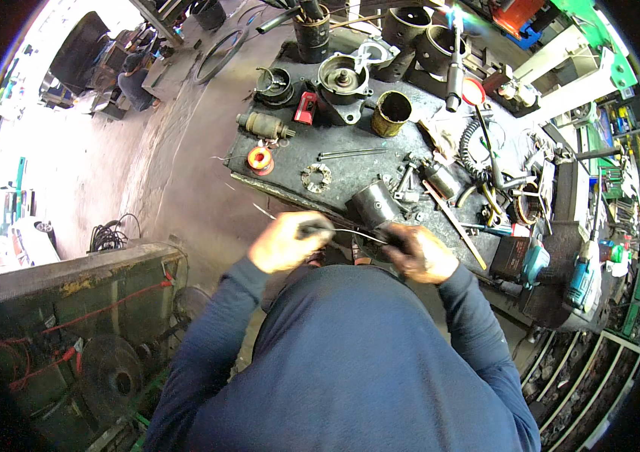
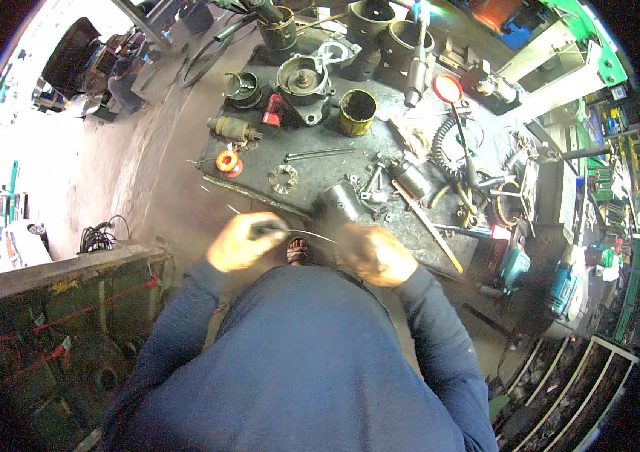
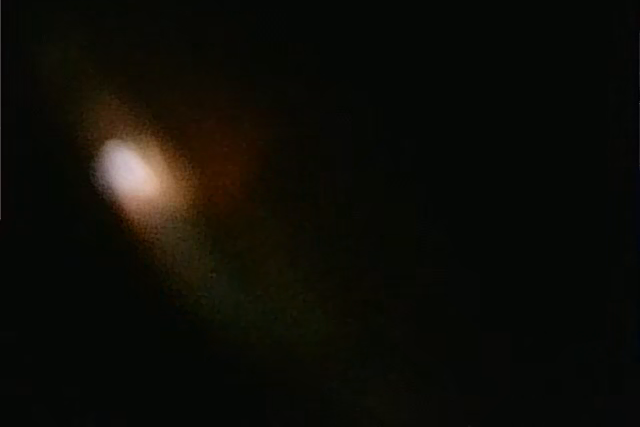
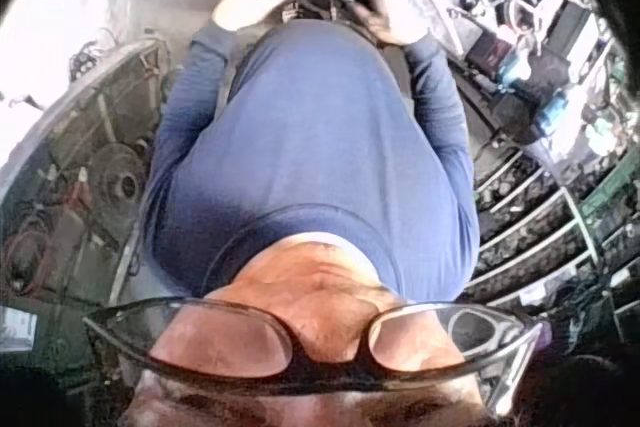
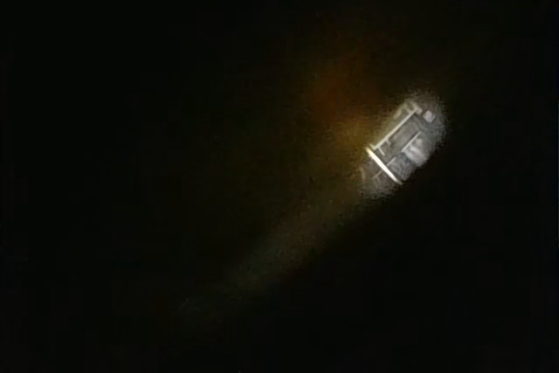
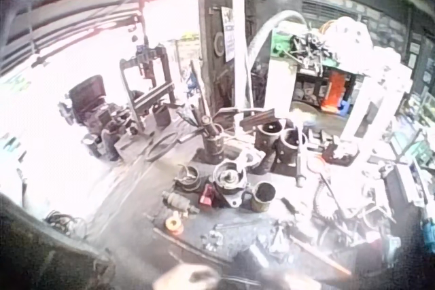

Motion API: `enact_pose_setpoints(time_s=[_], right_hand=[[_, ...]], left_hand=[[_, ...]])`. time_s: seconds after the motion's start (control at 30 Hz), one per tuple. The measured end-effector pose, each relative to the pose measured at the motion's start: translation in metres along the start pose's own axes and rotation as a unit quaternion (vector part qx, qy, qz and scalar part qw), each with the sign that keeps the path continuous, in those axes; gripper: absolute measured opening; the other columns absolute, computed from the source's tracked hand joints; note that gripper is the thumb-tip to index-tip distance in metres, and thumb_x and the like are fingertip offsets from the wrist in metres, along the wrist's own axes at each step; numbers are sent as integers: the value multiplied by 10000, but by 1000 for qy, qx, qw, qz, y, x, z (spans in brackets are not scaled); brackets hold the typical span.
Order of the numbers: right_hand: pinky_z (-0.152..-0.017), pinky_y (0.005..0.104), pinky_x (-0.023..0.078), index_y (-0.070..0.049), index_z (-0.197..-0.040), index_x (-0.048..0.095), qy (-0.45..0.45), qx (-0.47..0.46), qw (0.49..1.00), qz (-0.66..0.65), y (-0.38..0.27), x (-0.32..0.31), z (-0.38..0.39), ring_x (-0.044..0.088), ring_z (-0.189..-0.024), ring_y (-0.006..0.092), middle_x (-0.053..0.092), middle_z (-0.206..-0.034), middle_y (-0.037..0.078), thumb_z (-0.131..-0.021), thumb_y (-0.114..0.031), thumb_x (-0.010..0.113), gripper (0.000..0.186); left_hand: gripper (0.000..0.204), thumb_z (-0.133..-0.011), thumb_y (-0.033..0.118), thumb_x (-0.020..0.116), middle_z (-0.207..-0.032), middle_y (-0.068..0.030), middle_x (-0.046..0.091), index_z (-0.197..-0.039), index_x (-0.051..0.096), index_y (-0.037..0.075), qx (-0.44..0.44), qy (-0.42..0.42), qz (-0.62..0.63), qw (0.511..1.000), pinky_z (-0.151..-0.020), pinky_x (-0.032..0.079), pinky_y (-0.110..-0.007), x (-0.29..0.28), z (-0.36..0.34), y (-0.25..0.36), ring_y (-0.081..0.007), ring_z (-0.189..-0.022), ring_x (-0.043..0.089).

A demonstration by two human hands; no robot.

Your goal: The person uses a screwdriver to manipulate a small metal component on a cluttered workbench. They repeatedly pick up the part, adjust it, and use the tool to pry or tighten elements within the assembly.

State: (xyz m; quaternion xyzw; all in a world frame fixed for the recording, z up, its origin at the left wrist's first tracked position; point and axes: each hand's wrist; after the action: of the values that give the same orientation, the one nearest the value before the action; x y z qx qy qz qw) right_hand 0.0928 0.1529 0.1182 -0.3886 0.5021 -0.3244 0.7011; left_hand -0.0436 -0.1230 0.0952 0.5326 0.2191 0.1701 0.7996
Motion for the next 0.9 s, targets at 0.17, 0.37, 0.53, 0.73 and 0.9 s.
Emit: enact_pose_setpoints(time_s=[0.17,0.37,0.53,0.73,0.9], right_hand=[[-756,464,561,13,-1046,698,-53,175,981,58,3,-45,39,730,-890,369,723,-919,227,-941,-117,603,192],[-799,483,541,-7,-1056,727,47,-123,985,109,44,-24,0,685,-894,418,716,-932,229,-920,-158,663,213],[-854,483,553,-16,-1091,724,-63,-42,988,138,2,-24,-38,697,-957,422,731,-997,231,-924,-154,616,242],[-899,505,537,-1,-1201,672,-79,-11,990,113,23,-13,-39,689,-989,446,720,-1076,257,-936,-134,561,316],[-859,482,546,9,-1321,582,113,64,988,78,41,-22,-58,705,-945,413,690,-934,290,-896,-119,641,448]], left_hand=[[213,-934,191,697,-864,-37,693,-1006,718,-8,-44,121,-103,986,-771,510,-317,-64,59,-9,-119,-822,605],[406,-894,225,757,-1009,-98,713,-1231,687,9,-150,30,-193,969,-819,541,-334,-46,41,-9,-171,-877,654],[775,-937,317,772,-1527,-199,527,-1541,413,-10,78,-10,-151,985,-1193,382,-396,11,-3,-15,-281,-1399,507],[269,-1027,217,662,-1015,-28,713,-1149,687,-22,-46,-2,129,991,-859,529,-313,37,-24,-15,-115,-899,617],[173,-1004,145,680,-922,-7,685,-1078,699,-10,-50,128,76,988,-763,512,-265,18,-8,3,-83,-826,596]])
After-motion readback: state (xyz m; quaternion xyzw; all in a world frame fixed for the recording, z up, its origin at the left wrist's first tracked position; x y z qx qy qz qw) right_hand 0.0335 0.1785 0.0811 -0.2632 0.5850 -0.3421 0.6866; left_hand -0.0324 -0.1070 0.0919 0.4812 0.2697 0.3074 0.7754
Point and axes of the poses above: each hand's wrist, its own z-axis away from the middle knuckle, its own x-axis out of the palm, y = z × x
